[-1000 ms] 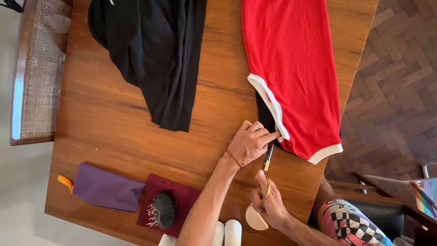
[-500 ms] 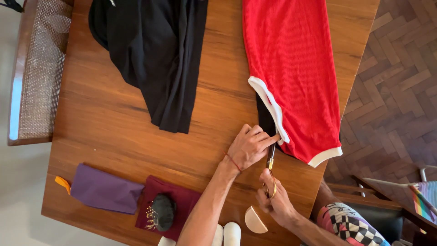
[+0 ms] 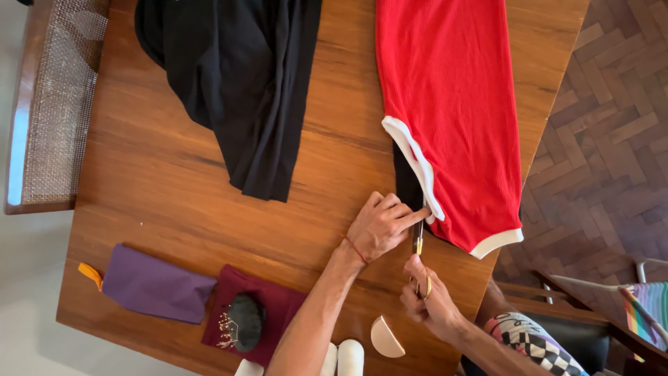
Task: Measuring and cutting black fabric with scissors using a red and white garment as a template
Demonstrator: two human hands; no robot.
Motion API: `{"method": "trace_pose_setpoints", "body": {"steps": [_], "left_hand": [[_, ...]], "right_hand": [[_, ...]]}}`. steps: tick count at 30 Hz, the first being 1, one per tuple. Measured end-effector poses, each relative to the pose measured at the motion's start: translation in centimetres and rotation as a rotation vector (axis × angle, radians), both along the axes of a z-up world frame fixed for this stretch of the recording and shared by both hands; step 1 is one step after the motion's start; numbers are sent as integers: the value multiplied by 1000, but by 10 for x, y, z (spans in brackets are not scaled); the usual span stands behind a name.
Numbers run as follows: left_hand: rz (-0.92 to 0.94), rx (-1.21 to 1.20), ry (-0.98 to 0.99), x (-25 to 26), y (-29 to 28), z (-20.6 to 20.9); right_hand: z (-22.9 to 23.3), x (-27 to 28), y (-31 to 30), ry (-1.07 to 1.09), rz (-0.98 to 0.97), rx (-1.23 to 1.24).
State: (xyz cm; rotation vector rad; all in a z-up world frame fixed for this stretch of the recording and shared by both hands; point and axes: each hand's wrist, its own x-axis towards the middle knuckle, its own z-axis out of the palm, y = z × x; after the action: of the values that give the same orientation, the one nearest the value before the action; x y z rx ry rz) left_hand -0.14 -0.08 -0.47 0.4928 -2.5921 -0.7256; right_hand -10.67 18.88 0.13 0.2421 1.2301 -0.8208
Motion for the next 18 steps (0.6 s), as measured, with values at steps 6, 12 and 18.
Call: {"method": "trace_pose_setpoints", "body": {"steps": [6, 12, 18], "left_hand": [[-7, -28, -7, -1, 1, 1], [-6, -42, -9, -1, 1, -1], [-7, -7, -17, 2, 2, -4]], "right_hand": [[-5, -14, 3, -44, 25, -48], [-2, -23, 1, -13, 98, -51], [0, -34, -2, -40, 103, -18]]}}
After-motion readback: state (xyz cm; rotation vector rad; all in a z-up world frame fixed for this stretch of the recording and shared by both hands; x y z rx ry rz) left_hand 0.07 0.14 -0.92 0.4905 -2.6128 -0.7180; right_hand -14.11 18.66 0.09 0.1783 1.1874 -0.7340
